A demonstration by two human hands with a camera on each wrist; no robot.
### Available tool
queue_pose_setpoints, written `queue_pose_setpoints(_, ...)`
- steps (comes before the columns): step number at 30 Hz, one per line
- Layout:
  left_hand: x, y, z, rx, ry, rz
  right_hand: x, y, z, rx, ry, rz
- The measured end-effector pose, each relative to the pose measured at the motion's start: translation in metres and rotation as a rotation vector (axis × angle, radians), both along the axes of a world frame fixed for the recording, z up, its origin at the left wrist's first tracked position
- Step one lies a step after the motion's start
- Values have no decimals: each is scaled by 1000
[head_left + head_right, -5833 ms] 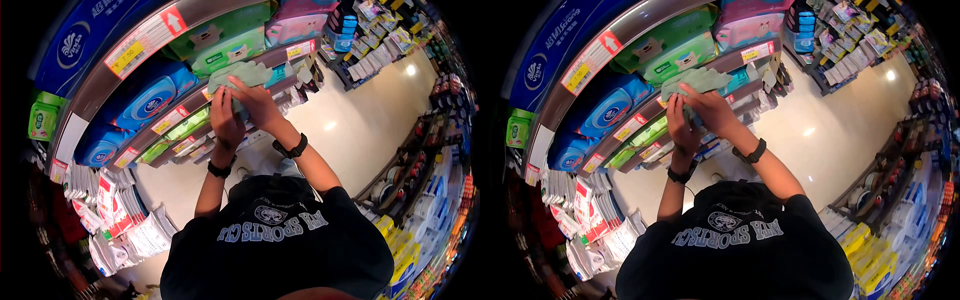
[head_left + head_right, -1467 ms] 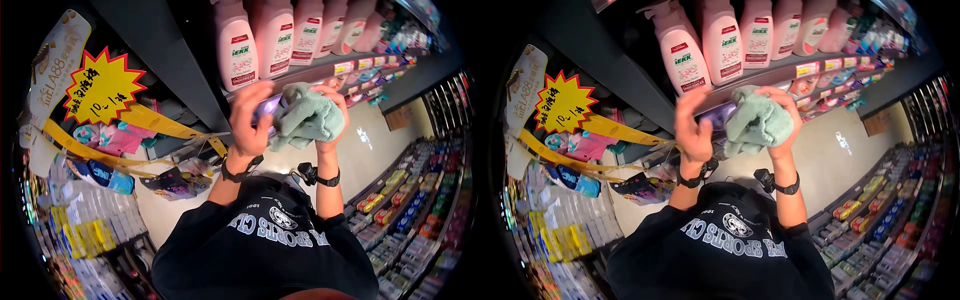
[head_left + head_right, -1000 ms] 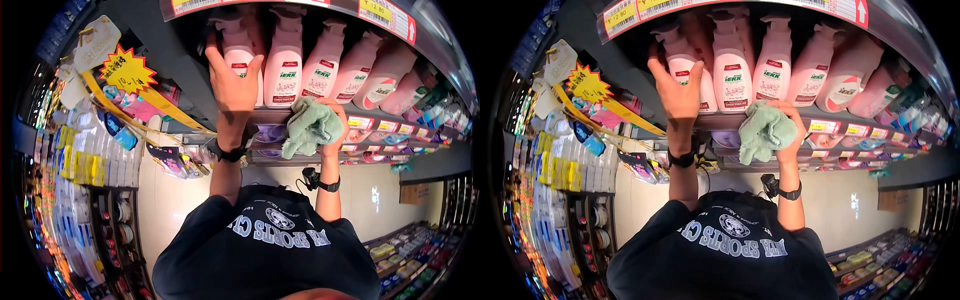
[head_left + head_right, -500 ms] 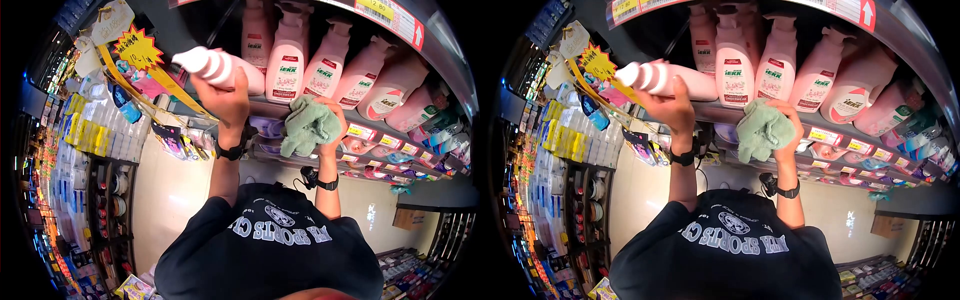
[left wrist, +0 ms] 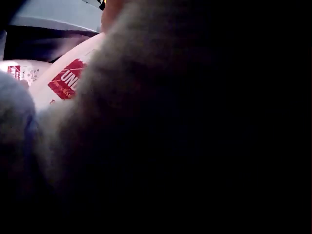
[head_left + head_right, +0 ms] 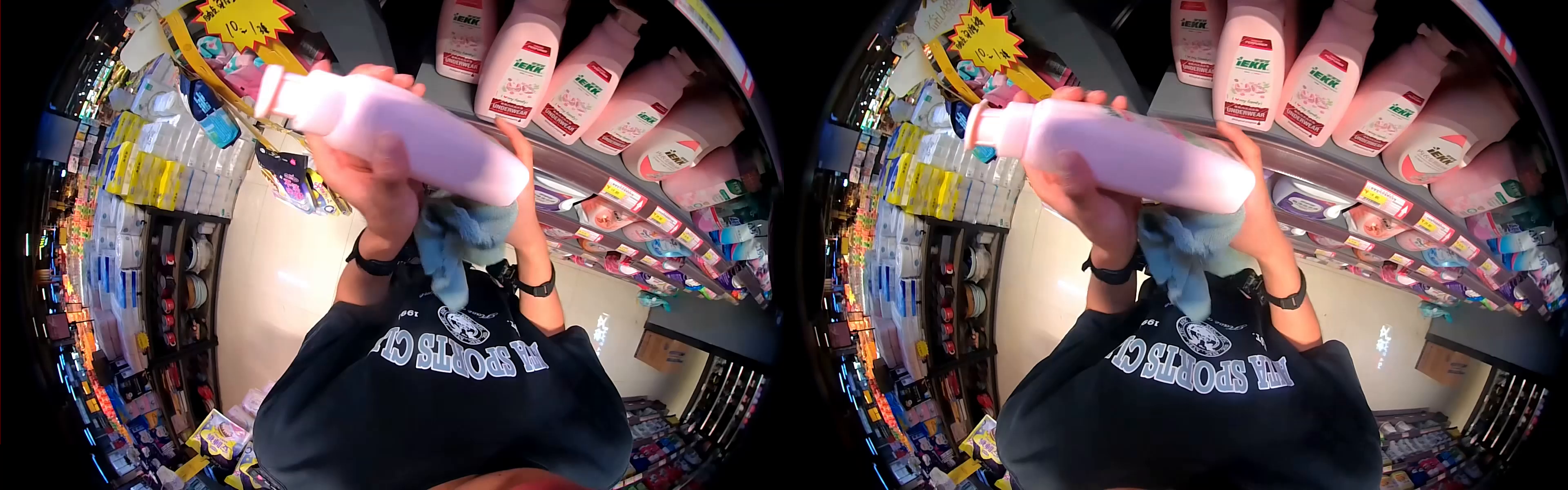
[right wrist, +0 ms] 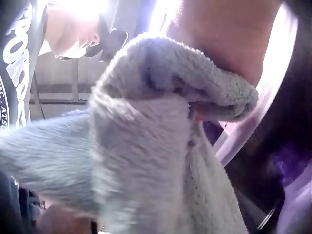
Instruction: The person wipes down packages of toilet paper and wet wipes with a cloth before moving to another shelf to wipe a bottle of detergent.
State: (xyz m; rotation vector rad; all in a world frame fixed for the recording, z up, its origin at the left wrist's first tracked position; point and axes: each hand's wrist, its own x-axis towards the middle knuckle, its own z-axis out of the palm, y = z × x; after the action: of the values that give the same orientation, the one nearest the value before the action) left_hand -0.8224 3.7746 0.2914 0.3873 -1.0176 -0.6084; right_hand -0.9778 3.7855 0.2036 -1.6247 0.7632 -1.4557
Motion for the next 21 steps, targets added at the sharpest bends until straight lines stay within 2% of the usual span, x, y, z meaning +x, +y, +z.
queue_pose_setpoints(1,-1,0,-2,19,-26,-17,1,0,-1,-20,131,-78)
queue_pose_setpoints(3,0,-2,-5,52,-78,-49,4,-1,-5,27,116,-59)
queue_pose_setpoints(5,9,-3,-9,89,-134,-216,5,-3,-15,71,101,-38)
queue_pose_setpoints(7,22,-7,-14,143,-180,-429,6,-1,-41,311,-240,228)
queue_pose_setpoints(9,30,-18,-24,160,-261,-530,-3,7,-60,645,-538,452)
queue_pose_setpoints(10,32,-22,-24,160,-270,-611,-12,17,-62,860,-662,544)
queue_pose_setpoints(12,32,-31,-33,234,-257,-778,-16,31,-61,1070,-793,655)
queue_pose_setpoints(15,29,-44,-54,138,-181,-914,-1,41,-7,1048,-810,722)
queue_pose_setpoints(17,31,-46,-61,165,-194,-822,1,36,-12,1024,-700,672)
queue_pose_setpoints(18,32,-44,-62,204,-177,-797,3,28,-23,1005,-586,597)
queue_pose_setpoints(21,29,-42,-62,290,-79,-767,-24,16,-15,675,-256,596)
